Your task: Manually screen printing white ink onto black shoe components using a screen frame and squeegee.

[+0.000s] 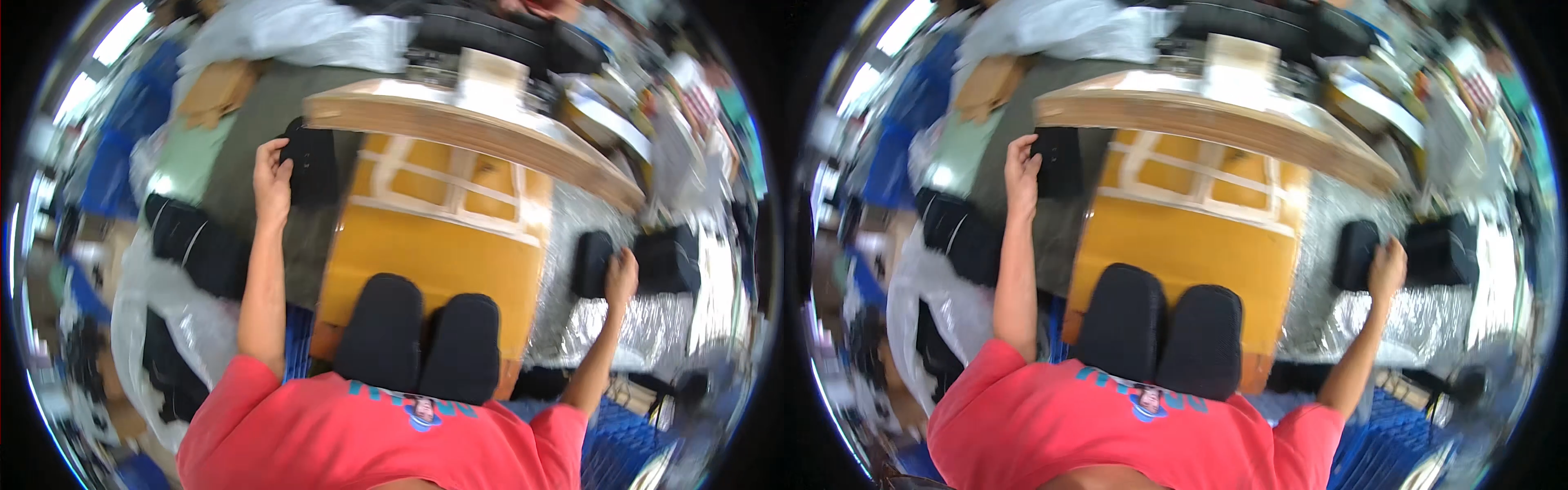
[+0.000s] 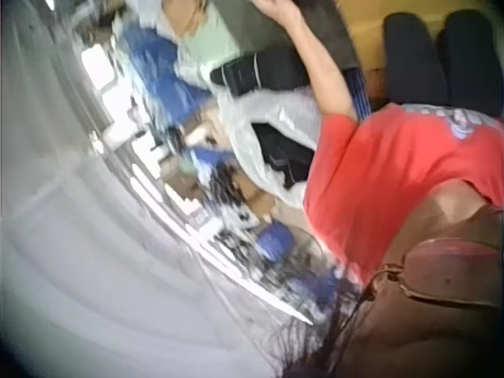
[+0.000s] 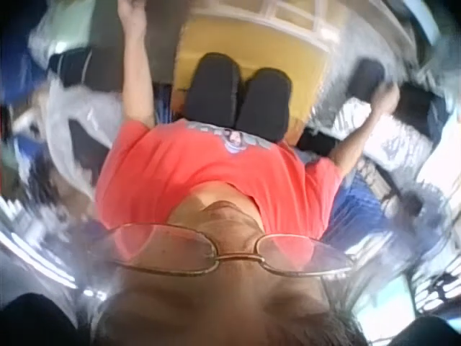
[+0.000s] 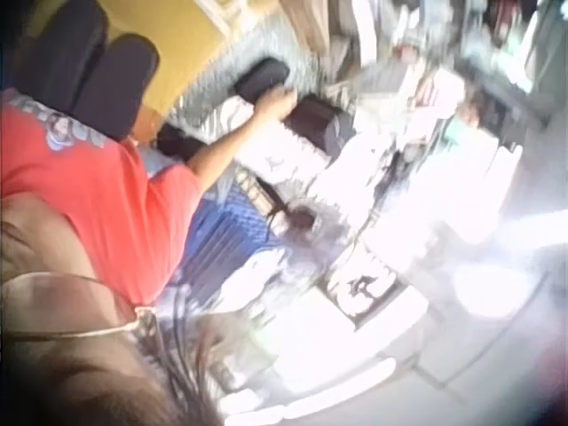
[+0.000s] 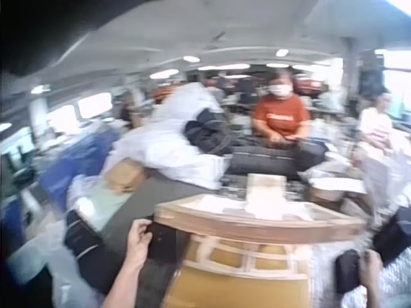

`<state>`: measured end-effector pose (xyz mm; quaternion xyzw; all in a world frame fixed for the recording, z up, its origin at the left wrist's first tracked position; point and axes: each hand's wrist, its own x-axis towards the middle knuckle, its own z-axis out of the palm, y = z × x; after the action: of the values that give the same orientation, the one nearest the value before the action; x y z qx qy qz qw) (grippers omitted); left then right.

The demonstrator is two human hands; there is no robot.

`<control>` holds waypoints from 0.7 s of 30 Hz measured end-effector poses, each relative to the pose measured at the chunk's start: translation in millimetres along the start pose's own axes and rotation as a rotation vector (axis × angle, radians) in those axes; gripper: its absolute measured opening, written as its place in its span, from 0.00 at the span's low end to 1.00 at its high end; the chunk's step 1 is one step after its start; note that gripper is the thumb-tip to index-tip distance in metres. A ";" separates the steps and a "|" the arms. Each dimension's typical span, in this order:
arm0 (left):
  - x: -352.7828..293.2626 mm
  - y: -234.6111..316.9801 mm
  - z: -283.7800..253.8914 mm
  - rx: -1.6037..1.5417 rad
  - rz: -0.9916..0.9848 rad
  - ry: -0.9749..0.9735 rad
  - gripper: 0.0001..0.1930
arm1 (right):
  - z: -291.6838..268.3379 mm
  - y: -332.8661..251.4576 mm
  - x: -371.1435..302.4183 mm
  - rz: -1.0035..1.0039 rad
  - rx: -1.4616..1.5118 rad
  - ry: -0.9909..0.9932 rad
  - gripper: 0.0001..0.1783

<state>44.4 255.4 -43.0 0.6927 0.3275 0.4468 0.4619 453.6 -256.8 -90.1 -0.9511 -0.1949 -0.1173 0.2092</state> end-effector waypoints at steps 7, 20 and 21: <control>-1.7 -41.8 -92.7 0.277 -0.062 0.432 0.14 | -4.3 -46.1 -36.6 0.038 0.021 -0.357 0.61; 63.1 -92.9 -59.6 0.908 -0.326 0.139 0.17 | -55.3 -119.3 -77.4 -0.240 0.102 -0.217 0.50; 65.6 -94.5 -59.1 0.878 -0.391 0.087 0.21 | -62.6 -139.2 -83.9 -0.276 0.168 -0.278 0.47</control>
<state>11.4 366.6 -100.1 0.7283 0.6284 0.1995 0.1869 311.1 -195.2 -11.2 -0.9017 -0.3592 0.0044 0.2406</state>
